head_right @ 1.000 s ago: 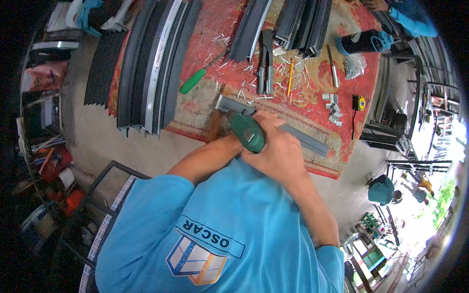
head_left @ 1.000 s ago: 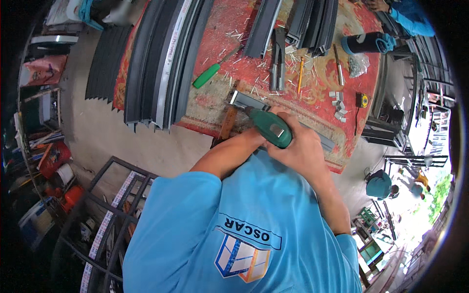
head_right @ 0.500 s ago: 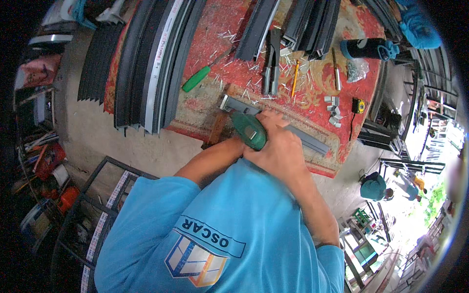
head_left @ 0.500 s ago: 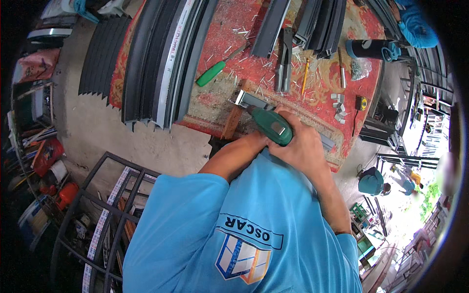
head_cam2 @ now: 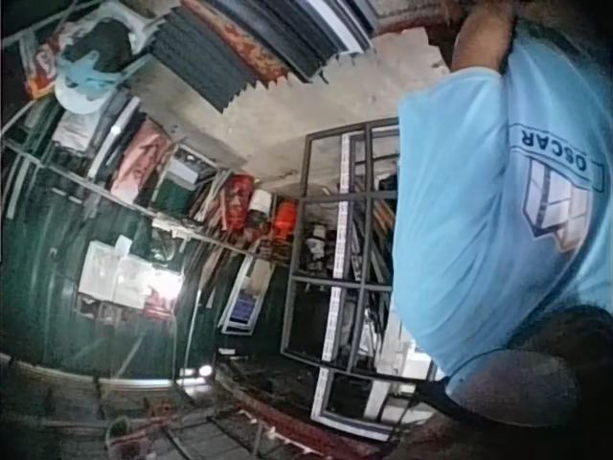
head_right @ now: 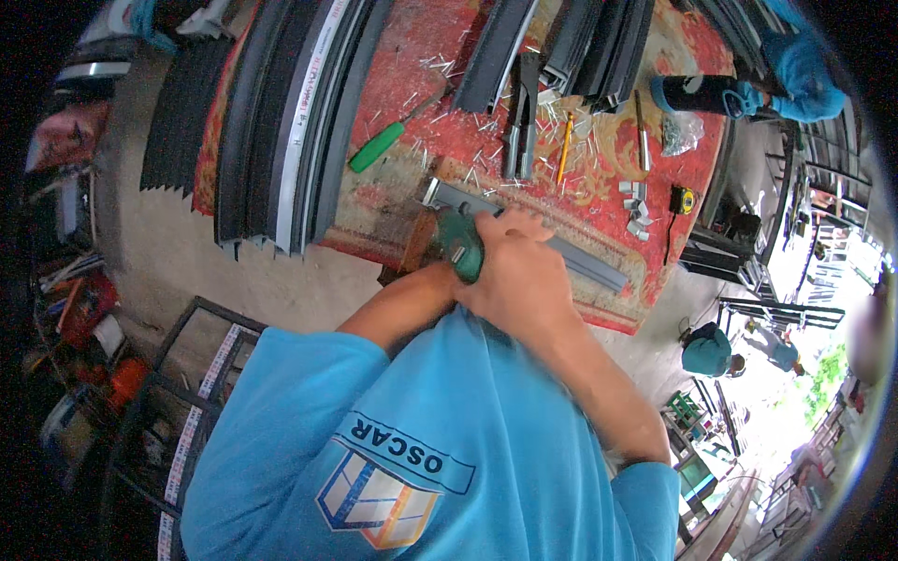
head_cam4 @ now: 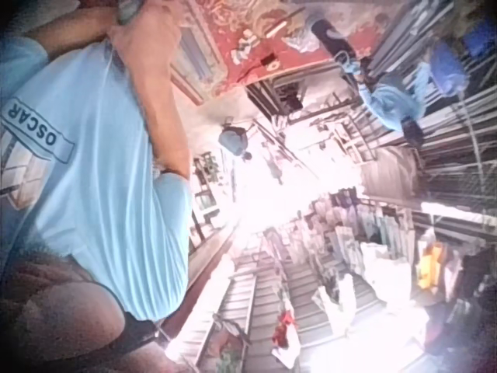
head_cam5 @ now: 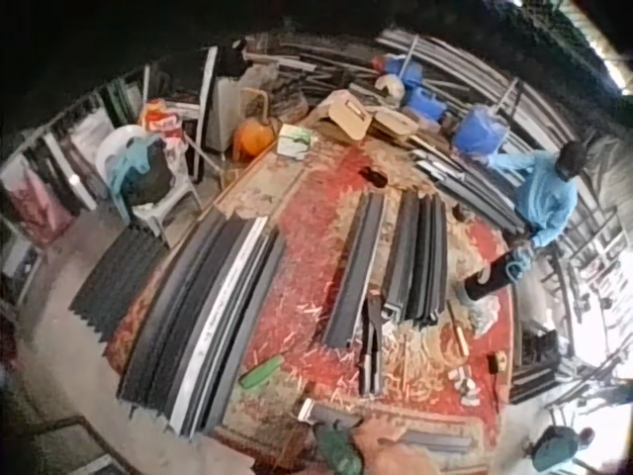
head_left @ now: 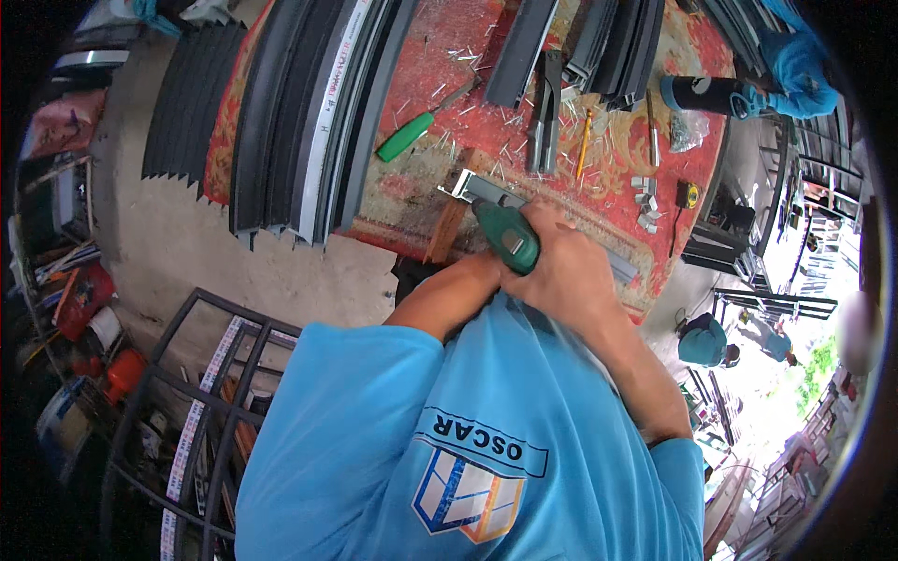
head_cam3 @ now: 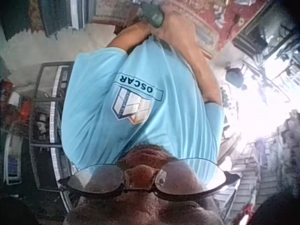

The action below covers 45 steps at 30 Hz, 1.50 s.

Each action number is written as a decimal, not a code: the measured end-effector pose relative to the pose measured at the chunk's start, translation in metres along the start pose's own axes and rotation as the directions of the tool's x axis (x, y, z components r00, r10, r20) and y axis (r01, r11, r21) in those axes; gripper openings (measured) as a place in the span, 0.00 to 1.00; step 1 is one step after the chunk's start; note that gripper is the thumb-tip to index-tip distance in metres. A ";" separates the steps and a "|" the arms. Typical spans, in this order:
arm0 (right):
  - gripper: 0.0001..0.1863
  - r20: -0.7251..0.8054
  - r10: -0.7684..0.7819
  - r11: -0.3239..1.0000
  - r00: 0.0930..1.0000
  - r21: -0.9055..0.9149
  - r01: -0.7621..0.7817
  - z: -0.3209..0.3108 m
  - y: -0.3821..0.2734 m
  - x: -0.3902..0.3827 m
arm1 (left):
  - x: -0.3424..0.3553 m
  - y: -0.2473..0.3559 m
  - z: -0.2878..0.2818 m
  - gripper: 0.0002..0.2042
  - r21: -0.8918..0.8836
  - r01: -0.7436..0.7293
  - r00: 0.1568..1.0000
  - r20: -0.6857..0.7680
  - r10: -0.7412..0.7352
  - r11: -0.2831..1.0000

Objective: Drilling holes into aluminum window or door frames using an electric drill.

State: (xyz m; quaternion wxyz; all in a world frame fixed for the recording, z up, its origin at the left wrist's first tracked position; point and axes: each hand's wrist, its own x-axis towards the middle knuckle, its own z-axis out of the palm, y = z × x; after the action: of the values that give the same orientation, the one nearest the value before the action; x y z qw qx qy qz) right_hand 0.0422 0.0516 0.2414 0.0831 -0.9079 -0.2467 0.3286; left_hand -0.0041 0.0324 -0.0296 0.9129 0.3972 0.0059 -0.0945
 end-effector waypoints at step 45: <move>0.31 -0.108 0.018 0.998 0.994 0.062 -0.012 -0.028 0.001 0.007 | 0.037 -0.053 0.018 0.21 -0.975 0.150 0.979 0.122 -0.166 0.166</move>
State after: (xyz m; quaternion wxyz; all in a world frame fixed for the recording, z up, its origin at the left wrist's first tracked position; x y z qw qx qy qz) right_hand 0.0652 0.0548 0.2592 0.1219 -0.9233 -0.2247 0.2868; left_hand 0.0221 -0.0226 -0.0592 0.9403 -0.2788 0.1115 -0.1601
